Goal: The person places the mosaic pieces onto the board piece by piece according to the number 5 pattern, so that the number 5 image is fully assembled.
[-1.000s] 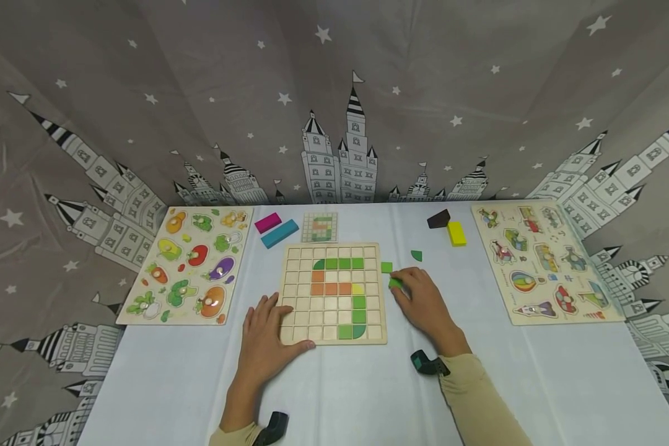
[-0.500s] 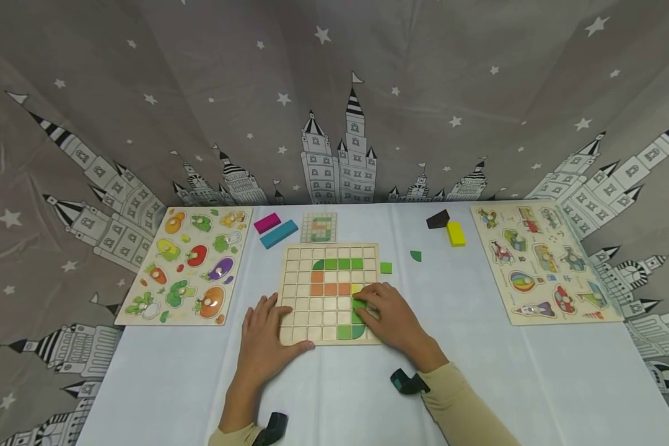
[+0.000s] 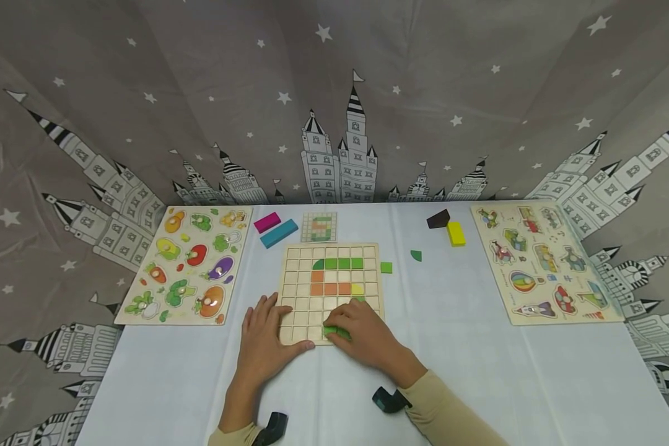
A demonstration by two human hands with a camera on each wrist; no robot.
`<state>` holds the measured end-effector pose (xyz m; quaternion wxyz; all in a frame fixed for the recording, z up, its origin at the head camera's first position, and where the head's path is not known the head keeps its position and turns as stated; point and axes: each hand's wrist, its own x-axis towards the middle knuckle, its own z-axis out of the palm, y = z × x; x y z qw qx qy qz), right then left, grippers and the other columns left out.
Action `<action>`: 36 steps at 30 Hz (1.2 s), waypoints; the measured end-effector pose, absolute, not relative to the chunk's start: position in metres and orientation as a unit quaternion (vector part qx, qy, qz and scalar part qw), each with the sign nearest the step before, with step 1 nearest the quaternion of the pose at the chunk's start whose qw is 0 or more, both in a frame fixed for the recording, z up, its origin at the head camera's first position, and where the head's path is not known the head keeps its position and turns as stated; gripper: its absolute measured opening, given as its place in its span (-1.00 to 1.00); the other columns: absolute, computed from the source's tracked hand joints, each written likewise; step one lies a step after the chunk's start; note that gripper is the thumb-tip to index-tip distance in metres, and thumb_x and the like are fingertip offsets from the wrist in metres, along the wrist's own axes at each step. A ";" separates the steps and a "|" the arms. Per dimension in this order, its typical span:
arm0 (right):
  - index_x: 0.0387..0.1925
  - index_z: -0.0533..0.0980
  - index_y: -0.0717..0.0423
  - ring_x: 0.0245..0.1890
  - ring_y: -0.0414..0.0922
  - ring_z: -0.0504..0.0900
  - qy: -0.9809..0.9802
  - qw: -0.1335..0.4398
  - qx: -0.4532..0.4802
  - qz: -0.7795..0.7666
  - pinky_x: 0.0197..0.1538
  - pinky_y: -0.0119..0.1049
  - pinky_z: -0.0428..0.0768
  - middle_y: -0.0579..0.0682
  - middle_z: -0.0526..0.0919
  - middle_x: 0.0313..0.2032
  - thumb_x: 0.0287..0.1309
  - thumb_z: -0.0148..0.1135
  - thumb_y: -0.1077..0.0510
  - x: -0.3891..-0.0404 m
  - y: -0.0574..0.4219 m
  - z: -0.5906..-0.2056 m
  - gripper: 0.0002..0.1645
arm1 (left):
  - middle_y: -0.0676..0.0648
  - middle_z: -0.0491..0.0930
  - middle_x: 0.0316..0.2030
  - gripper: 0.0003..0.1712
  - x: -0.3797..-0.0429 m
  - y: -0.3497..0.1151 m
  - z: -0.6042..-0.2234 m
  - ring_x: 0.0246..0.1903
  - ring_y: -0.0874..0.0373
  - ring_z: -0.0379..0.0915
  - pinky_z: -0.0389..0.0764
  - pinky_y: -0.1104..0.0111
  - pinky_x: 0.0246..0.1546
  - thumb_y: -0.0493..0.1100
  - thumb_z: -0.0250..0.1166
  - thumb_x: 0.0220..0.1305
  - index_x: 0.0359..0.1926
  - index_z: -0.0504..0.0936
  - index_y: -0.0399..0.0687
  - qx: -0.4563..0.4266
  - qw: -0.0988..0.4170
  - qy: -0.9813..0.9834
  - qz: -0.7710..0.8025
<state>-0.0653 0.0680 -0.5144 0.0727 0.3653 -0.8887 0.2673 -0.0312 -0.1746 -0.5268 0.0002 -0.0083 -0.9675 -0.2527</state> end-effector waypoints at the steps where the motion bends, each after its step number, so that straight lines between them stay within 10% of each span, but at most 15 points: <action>1: -0.12 0.74 -0.16 -0.18 -0.23 0.52 -0.890 0.071 0.365 0.265 -0.07 -0.33 0.51 -0.23 0.73 -0.12 0.22 0.44 -0.04 -0.065 0.067 -0.515 -0.80 | -0.26 0.16 0.54 0.06 -0.031 -0.175 -0.527 0.58 -0.27 -0.10 -0.15 -0.21 0.57 0.48 0.53 -0.17 0.23 0.50 -0.07 -0.009 0.000 -0.968 -0.253; 36: -0.22 0.78 -0.25 -0.30 -0.27 0.44 -0.896 0.080 0.370 0.233 -0.19 -0.38 0.36 -0.32 0.74 -0.20 0.20 0.45 -0.09 -0.064 0.064 -0.520 -0.86 | -0.25 0.16 0.54 0.06 -0.032 -0.174 -0.530 0.58 -0.27 -0.10 -0.15 -0.22 0.56 0.49 0.53 -0.18 0.22 0.50 -0.05 -0.009 0.001 -0.968 -0.251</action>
